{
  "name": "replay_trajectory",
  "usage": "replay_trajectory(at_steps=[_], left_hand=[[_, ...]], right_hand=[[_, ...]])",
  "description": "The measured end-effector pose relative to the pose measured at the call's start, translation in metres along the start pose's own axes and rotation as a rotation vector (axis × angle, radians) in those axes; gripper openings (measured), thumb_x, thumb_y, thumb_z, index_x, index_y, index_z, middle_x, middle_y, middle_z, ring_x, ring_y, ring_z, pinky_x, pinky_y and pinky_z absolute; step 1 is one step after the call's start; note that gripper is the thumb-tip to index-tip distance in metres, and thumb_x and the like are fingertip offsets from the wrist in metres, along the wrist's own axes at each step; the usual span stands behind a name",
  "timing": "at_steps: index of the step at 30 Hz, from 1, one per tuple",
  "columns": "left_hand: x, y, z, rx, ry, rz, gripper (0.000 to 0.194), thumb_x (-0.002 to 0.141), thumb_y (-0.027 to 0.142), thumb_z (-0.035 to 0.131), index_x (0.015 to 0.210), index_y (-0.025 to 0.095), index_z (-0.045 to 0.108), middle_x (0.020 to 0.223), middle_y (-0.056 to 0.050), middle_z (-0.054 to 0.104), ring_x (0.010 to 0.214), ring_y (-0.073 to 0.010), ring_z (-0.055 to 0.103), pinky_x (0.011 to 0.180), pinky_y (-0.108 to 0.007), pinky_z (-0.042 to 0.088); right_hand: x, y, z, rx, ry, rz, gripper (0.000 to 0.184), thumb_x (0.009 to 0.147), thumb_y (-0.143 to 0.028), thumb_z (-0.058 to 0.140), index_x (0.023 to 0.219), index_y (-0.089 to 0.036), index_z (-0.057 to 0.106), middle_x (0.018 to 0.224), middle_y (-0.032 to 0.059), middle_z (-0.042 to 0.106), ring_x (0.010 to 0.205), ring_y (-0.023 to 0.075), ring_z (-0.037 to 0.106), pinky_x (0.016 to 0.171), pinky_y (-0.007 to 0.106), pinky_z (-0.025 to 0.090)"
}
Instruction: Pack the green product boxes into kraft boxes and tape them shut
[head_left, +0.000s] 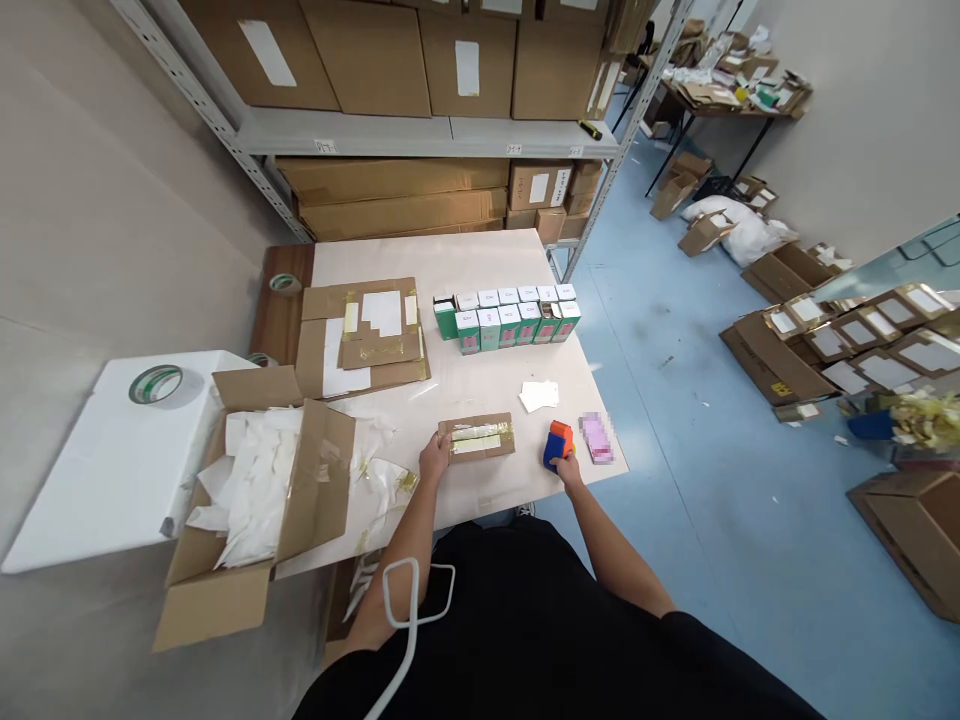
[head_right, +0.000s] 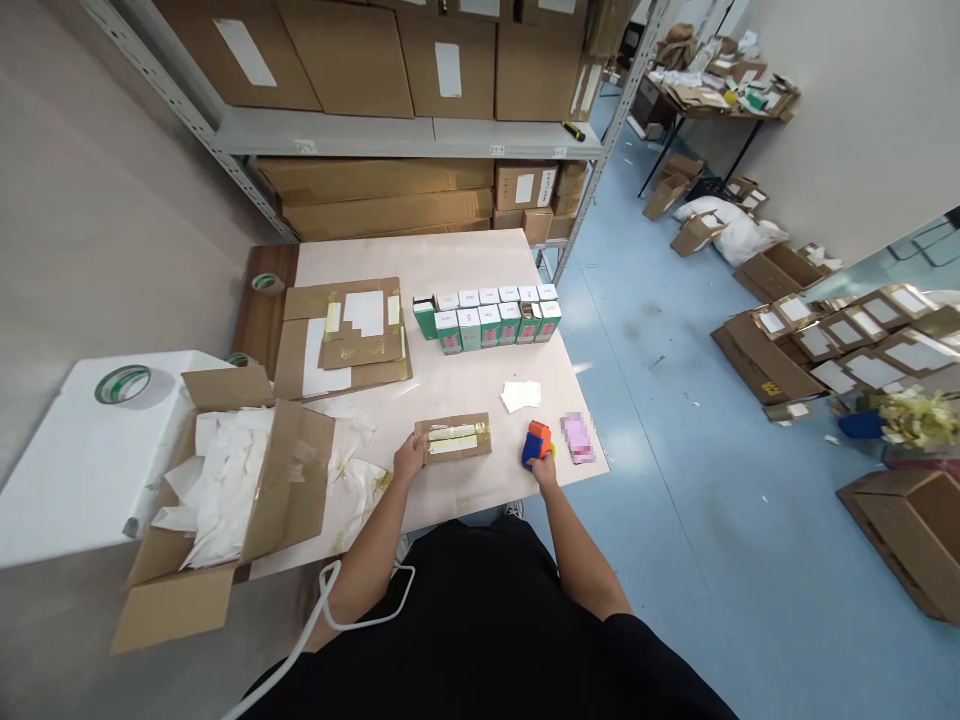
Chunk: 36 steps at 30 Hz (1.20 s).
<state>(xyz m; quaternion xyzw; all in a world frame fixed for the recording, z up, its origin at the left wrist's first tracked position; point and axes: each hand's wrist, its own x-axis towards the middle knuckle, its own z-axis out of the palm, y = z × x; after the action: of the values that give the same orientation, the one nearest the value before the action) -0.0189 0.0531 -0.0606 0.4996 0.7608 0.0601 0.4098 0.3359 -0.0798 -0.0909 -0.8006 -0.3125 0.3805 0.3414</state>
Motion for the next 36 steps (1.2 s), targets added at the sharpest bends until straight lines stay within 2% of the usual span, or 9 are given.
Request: replay_trajectory(at_steps=[5, 9, 13, 20, 23, 26, 31, 34, 36], left_hand=[[0.007, 0.009, -0.002, 0.079, -0.034, -0.002, 0.056, 0.103, 0.057, 0.041, 0.142, 0.022, 0.061, 0.132, -0.015, 0.073, 0.121, -0.0339, 0.068, 0.096, -0.039, 0.051], [0.005, 0.010, -0.001, 0.060, -0.043, 0.022, 0.053, 0.104, 0.054, 0.040, 0.141, 0.021, 0.059, 0.132, -0.015, 0.072, 0.123, -0.0321, 0.067, 0.097, -0.037, 0.050], [0.000, 0.010, 0.001, 0.047, -0.023, 0.022, 0.053, 0.104, 0.055, 0.039, 0.139, 0.021, 0.060, 0.134, -0.016, 0.071, 0.124, -0.0333, 0.066, 0.097, -0.039, 0.050], [-0.010, 0.007, -0.004, -0.119, -0.028, 0.010, 0.054, 0.095, 0.054, 0.060, 0.137, 0.020, 0.061, 0.134, -0.018, 0.070, 0.127, -0.0349, 0.065, 0.100, -0.039, 0.049], [-0.014, 0.013, -0.011, -0.142, 0.098, 0.002, 0.066, 0.090, 0.050, 0.067, 0.147, 0.019, 0.054, 0.147, -0.021, 0.060, 0.136, -0.0382, 0.058, 0.105, -0.043, 0.048], [-0.014, 0.035, -0.027, -0.227, 0.182, 0.123, 0.059, 0.095, 0.048, 0.061, 0.147, 0.020, 0.057, 0.148, -0.018, 0.060, 0.136, -0.0349, 0.058, 0.110, -0.043, 0.047], [-0.012, 0.087, -0.051, -0.448, -0.159, 0.495, 0.040, 0.090, 0.048, 0.066, 0.114, 0.019, 0.078, 0.121, -0.009, 0.078, 0.116, -0.0264, 0.070, 0.104, -0.032, 0.051], [-0.017, 0.102, -0.048, -0.416, -0.314, 0.537, 0.034, 0.081, 0.048, 0.073, 0.097, 0.020, 0.083, 0.106, -0.006, 0.082, 0.107, -0.0265, 0.073, 0.095, -0.031, 0.055], [-0.021, 0.104, -0.044, -0.384, -0.314, 0.516, 0.028, 0.077, 0.046, 0.076, 0.089, 0.022, 0.084, 0.099, -0.003, 0.083, 0.103, -0.0262, 0.073, 0.090, -0.030, 0.056]], right_hand=[[-0.017, -0.057, 0.009, 0.381, 0.042, 0.181, 0.045, 0.080, -0.059, 0.067, 0.102, -0.020, 0.066, 0.102, 0.0093, 0.075, 0.094, 0.0265, 0.071, 0.080, 0.037, 0.058], [-0.036, -0.109, 0.031, 0.590, -0.122, -0.026, 0.050, 0.082, -0.060, 0.073, 0.112, -0.021, 0.067, 0.109, 0.0081, 0.076, 0.099, 0.0258, 0.070, 0.087, 0.037, 0.057], [-0.045, -0.134, 0.062, 0.617, -0.332, -0.172, 0.050, 0.075, -0.052, 0.085, 0.111, -0.022, 0.068, 0.108, 0.0054, 0.077, 0.101, 0.0245, 0.070, 0.095, 0.038, 0.055], [-0.034, -0.124, 0.090, 0.443, -0.483, -0.174, 0.055, 0.069, -0.054, 0.088, 0.110, -0.024, 0.068, 0.106, 0.0052, 0.077, 0.102, 0.0264, 0.070, 0.097, 0.044, 0.055], [-0.029, -0.120, 0.087, 0.425, -0.520, -0.184, 0.059, 0.068, -0.057, 0.088, 0.113, -0.024, 0.068, 0.108, 0.0046, 0.077, 0.104, 0.0274, 0.070, 0.099, 0.046, 0.054], [-0.028, -0.118, 0.084, 0.399, -0.548, -0.201, 0.059, 0.069, -0.057, 0.088, 0.114, -0.025, 0.067, 0.108, 0.0047, 0.077, 0.104, 0.0278, 0.071, 0.101, 0.047, 0.054], [-0.031, -0.117, 0.085, 0.378, -0.552, -0.254, 0.059, 0.071, -0.055, 0.087, 0.118, -0.024, 0.067, 0.115, 0.0069, 0.075, 0.110, 0.0291, 0.069, 0.104, 0.047, 0.051], [-0.032, -0.116, 0.085, 0.353, -0.560, -0.276, 0.059, 0.072, -0.055, 0.085, 0.119, -0.024, 0.067, 0.116, 0.0072, 0.075, 0.111, 0.0292, 0.068, 0.103, 0.046, 0.051], [-0.032, -0.115, 0.085, 0.343, -0.565, -0.283, 0.059, 0.073, -0.054, 0.085, 0.120, -0.024, 0.067, 0.115, 0.0068, 0.075, 0.110, 0.0288, 0.068, 0.103, 0.046, 0.051]])
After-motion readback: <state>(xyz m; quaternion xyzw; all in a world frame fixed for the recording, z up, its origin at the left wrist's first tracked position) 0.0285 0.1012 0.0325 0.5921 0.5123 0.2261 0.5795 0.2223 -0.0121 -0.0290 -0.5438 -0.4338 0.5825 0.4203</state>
